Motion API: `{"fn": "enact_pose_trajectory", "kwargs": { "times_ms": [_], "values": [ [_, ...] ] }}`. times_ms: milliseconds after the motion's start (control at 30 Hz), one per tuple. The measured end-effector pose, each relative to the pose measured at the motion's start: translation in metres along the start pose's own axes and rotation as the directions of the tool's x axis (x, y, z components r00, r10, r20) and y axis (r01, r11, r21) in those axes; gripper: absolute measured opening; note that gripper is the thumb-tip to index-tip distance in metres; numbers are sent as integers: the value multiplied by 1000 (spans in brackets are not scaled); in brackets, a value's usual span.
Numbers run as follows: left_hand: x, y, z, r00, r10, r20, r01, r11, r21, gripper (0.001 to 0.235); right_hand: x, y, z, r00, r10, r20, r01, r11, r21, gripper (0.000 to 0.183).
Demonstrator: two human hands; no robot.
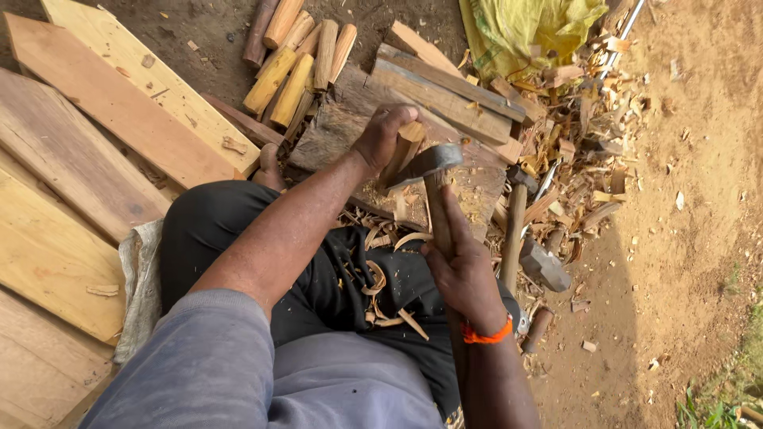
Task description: The person sits cross-legged on the ground and uses a hammer and chisel to carve a small wooden dowel. They repeatedly strike the chisel to remove wood shavings and shape the dowel, working on a wooden block placed between their legs.
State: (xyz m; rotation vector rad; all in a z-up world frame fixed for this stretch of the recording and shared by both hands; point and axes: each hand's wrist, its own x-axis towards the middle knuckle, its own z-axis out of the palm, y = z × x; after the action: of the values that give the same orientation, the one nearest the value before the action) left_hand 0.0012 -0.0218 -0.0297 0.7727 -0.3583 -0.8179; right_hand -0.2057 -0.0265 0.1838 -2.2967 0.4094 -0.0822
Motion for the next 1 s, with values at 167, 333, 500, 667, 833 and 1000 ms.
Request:
{"fn": "enact_pose_trajectory", "kwargs": {
  "times_ms": [167,333,500,667,833,1000],
  "values": [
    [-1,-5,2,997,-73,25,73,997,20,40,-45,-1,-48,962,63,-266,-14,983,180,88],
    [-1,-3,-7,997,-19,69,17,999,29,44,-29,-26,-47,965,-21,-262,88,964,250,86],
    [6,-5,-6,977,191,96,-208,953,220,49,-1,10,5,1000,-17,4,17,1000,-10,86],
    [2,-10,-8,999,-23,26,22,999,31,40,-43,2,-42,951,172,-256,-98,956,277,89],
    [-1,-2,-5,1000,-11,28,11,1000,-10,40,-29,-13,-34,952,-156,-263,189,976,105,88],
    [-2,6,-4,990,132,50,-139,972,190,45,-22,54,33,996,89,-23,-90,995,-32,89]
  ]
}}
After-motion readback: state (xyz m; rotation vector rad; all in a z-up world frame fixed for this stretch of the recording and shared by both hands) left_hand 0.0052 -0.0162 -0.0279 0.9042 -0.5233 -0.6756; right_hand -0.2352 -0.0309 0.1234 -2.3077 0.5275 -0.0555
